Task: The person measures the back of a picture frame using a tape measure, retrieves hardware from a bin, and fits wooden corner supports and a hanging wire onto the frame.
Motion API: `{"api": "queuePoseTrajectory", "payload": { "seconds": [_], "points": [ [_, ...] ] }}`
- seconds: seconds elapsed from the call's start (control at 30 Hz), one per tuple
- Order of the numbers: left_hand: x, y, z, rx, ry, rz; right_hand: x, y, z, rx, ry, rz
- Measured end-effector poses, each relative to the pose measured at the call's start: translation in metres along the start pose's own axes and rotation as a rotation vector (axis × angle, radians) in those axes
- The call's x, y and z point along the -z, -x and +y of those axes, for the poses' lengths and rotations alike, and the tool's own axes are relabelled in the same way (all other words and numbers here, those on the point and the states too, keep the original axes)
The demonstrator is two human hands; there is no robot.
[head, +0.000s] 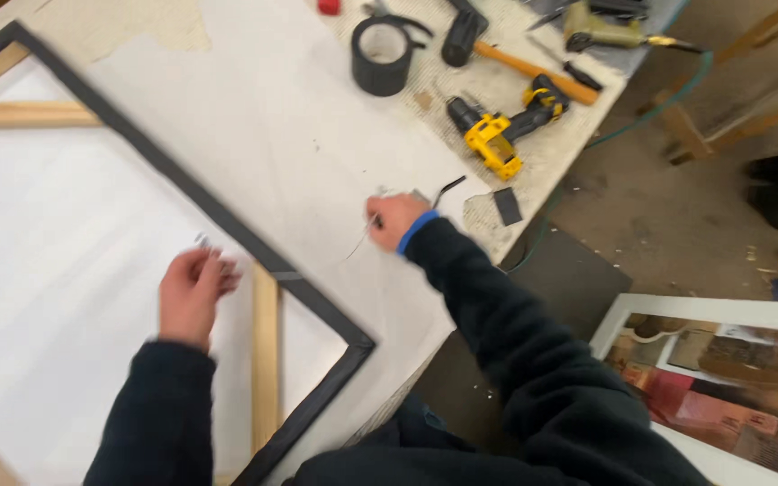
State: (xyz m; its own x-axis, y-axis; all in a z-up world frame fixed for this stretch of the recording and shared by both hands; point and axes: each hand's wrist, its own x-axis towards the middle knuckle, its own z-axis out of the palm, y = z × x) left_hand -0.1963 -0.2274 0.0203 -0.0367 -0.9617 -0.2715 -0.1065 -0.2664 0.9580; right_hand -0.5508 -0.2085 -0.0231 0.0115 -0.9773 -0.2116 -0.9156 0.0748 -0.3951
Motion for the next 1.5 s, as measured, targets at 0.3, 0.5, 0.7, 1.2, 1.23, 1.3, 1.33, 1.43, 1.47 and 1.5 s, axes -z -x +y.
{"api": "queuePoseTrajectory", "payload": {
  "seconds": [0.3, 0.5, 0.7, 1.2, 1.23, 1.3, 1.33, 1.43, 1.47, 1.5],
  "points": [
    [0.002, 0.051, 0.02, 0.032, 0.038, 0.186, 0.036, 0.041, -0.037, 0.087, -0.662, 0.07],
    [0.078, 0.167, -0.031, 0.178, 0.169, 0.492, -0.022, 0.045, -0.111, 0.001, -1.008, 0.22],
    [0.11, 0.217, -0.068, 0.212, 0.265, 0.628, -0.036, 0.058, -0.172, 0.201, -0.391, -0.107],
    [0.154, 0.277, -0.085, 0.059, 0.292, 0.404, -0.103, 0.048, -0.3, 0.273, 0.371, -0.484],
    [0.157, 0.278, -0.082, 0.071, 0.313, 0.41, -0.112, 0.041, -0.295, 0.251, 0.363, -0.468],
    [0.162, 0.283, -0.08, 0.092, 0.341, 0.421, -0.127, 0.032, -0.286, 0.229, 0.362, -0.463],
    [0.166, 0.283, -0.081, 0.109, 0.34, 0.44, -0.132, 0.028, -0.281, 0.22, 0.314, -0.426],
    [0.182, 0.277, -0.089, 0.144, 0.382, 0.518, -0.129, 0.021, -0.265, 0.208, 0.108, -0.317],
    [0.187, 0.277, -0.094, 0.161, 0.419, 0.578, -0.126, 0.022, -0.259, 0.203, -0.056, -0.241],
    [0.197, 0.273, -0.1, 0.169, 0.423, 0.579, -0.114, 0.025, -0.257, 0.2, -0.052, -0.248]
  ]
}}
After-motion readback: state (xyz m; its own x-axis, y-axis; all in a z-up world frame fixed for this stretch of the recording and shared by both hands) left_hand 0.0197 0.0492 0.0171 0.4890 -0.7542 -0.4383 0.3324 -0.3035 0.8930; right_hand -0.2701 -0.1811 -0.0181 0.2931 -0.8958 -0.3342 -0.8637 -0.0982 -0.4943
